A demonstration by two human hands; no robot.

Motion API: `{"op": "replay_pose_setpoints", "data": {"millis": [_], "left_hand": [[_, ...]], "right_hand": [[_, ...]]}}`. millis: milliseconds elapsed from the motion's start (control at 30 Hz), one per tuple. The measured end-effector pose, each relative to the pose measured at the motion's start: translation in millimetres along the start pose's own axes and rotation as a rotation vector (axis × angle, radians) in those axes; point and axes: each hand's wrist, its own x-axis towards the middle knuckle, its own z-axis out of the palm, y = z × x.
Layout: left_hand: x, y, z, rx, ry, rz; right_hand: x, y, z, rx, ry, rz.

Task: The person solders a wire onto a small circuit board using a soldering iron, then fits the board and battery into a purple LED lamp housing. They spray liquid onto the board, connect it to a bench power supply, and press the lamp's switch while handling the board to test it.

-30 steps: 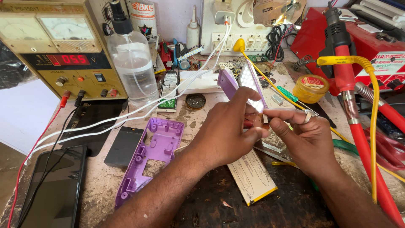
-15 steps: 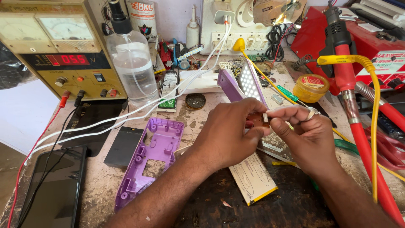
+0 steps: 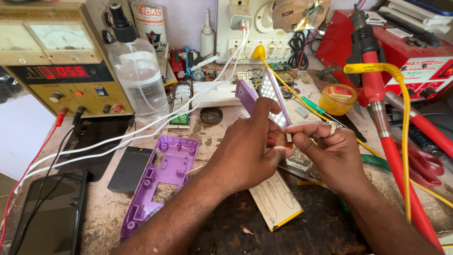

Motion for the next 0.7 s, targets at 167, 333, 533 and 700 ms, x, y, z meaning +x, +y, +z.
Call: {"op": "replay_pose_setpoints", "data": {"millis": [167, 333, 533, 700], "left_hand": [[0.6, 0.7, -3.1, -0.037, 0.015, -0.040], [-1.7, 1.7, 0.5, 0.042, 0.049, -0.019], [-1.9, 0.2, 0.5, 0.027, 0.035, -0.002], [0.8, 1.4, -1.6, 0.005, -0.007, -0.042]], "right_hand": [[-1.9, -0.4, 0.5, 0.041, 0.003, 0.010], [-2.2, 1.8, -0.2, 0.004, 0.007, -0.083], [-0.4, 3.2, 0.5, 0.038, -0.029, -0.087], [-0.8, 0.2, 1.5, 0.059, 0.002, 0.024]]}}
